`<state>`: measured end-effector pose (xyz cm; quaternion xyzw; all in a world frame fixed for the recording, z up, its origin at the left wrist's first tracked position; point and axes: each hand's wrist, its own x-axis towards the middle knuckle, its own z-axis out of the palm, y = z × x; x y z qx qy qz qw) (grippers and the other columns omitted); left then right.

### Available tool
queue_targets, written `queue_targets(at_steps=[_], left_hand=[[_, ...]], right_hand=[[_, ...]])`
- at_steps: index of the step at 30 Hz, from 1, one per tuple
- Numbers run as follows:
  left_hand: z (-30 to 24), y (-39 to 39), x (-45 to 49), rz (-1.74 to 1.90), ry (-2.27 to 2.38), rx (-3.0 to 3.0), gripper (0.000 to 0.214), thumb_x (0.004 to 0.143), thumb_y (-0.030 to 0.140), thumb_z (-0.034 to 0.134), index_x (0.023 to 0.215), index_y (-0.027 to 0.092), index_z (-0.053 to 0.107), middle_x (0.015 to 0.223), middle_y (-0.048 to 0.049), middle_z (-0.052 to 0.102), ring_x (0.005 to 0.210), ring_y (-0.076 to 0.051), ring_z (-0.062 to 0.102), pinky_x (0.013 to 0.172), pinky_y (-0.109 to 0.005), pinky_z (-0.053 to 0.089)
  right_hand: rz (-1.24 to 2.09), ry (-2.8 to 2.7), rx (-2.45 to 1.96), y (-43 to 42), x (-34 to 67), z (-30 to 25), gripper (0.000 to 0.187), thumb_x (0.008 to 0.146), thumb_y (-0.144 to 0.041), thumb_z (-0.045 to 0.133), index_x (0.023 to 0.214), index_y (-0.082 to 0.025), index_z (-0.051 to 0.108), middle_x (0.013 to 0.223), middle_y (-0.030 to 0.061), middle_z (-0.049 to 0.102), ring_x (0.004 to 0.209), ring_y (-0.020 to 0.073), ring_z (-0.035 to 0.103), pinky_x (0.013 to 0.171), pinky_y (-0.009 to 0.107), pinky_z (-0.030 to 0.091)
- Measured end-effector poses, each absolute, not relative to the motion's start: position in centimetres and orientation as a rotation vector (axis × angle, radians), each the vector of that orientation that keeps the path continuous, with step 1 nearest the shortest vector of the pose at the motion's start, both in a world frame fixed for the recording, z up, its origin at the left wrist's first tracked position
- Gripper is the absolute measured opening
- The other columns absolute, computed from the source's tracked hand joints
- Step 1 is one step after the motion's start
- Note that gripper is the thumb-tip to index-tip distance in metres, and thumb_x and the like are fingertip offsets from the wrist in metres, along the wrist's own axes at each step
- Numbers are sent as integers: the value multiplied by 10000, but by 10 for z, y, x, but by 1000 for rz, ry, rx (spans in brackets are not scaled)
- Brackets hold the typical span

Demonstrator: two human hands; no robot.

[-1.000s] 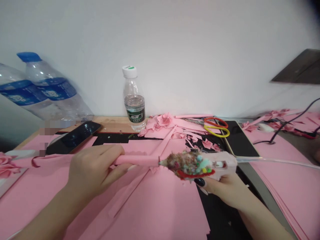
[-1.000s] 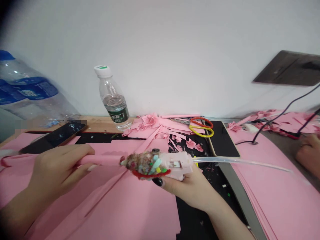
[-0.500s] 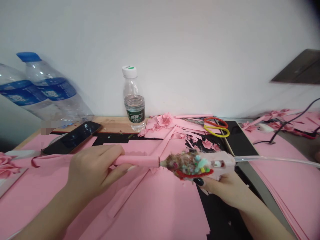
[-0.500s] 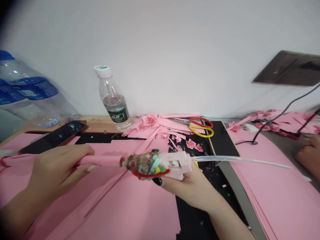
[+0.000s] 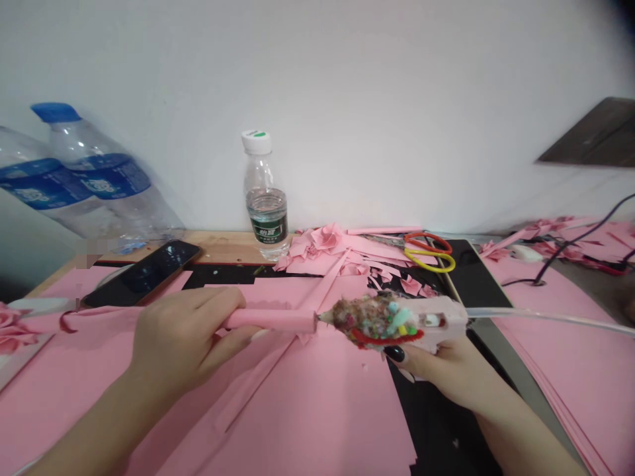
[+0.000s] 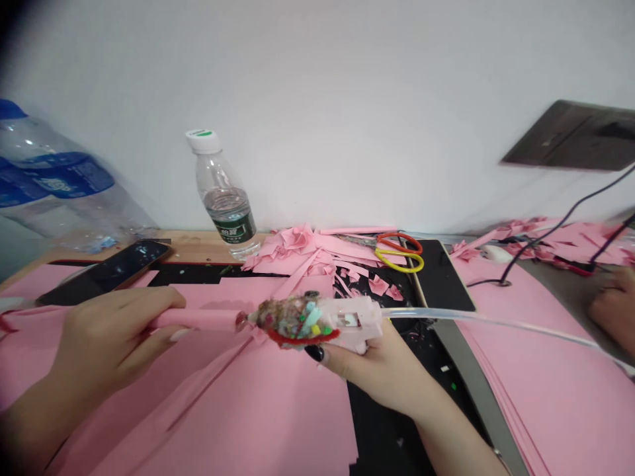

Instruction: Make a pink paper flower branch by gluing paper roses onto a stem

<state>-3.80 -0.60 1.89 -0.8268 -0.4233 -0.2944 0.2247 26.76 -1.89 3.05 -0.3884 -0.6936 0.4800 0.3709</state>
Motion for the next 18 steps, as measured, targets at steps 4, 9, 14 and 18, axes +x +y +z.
queue_targets(at_steps=[4,9,14,18], left_hand=[[19,-5,-37,-823,-1167,-2282,561,1033,476,313,618,201,572,460,11,521,423,-160,516,436,-283,329],[17,-6,-37,-817,-1161,-2278,558,1031,479,315,620,203,572,454,14,516,416,-161,510,439,-285,324],[17,-6,-39,-829,-1169,-2274,547,1033,477,306,619,217,551,458,23,507,426,-157,504,443,-278,320],[18,-6,-38,-820,-1176,-2284,529,1029,465,323,624,213,552,468,23,505,437,-156,501,448,-277,321]], right_hand=[[1255,-1813,-965,-19,269,31,371,902,-451,638,629,-206,584,519,-17,463,634,170,557,588,274,496],[1265,-1781,-953,-19,268,28,321,914,-454,630,721,-198,634,548,-28,473,606,147,526,595,262,494],[1247,-1785,-984,-20,269,27,317,914,-482,622,770,-200,632,555,-32,457,632,161,549,632,283,510],[1219,-1789,-1006,-20,267,30,395,900,-520,620,654,-217,556,530,-27,436,650,183,574,647,307,525]])
